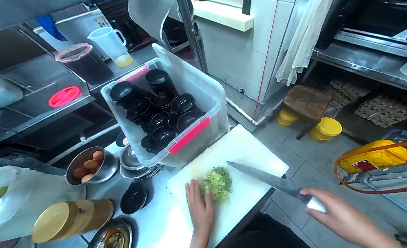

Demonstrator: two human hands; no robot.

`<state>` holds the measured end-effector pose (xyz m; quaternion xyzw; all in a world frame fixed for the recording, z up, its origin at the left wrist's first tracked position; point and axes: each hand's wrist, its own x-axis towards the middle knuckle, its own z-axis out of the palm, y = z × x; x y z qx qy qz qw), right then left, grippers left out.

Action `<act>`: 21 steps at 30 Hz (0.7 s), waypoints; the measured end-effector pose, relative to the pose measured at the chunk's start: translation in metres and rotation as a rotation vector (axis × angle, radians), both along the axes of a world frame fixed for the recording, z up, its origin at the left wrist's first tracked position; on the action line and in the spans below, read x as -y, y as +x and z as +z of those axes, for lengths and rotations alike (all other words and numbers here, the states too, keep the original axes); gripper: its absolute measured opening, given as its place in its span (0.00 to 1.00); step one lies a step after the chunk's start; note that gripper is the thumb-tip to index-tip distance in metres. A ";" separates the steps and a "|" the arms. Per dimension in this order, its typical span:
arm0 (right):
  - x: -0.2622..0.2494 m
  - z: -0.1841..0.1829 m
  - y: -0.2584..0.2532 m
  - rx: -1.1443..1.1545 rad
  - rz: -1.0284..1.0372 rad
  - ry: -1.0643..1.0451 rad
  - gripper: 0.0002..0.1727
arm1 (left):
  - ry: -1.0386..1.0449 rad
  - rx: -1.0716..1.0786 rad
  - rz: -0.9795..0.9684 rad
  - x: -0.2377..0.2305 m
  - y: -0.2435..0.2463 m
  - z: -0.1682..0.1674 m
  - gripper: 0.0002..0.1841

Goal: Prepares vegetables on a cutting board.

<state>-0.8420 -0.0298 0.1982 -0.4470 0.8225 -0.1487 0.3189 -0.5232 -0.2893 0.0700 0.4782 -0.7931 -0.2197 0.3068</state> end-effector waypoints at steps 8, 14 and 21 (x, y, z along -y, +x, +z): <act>0.033 -0.039 0.070 0.395 -0.146 0.087 0.28 | 0.071 -0.062 0.088 0.004 -0.023 -0.007 0.32; 0.043 -0.030 0.092 0.436 -0.072 0.137 0.30 | 0.120 -0.140 0.026 0.003 -0.057 -0.007 0.31; 0.034 -0.024 0.083 0.579 -0.107 0.119 0.28 | 0.224 -0.189 -0.060 0.008 -0.037 0.009 0.32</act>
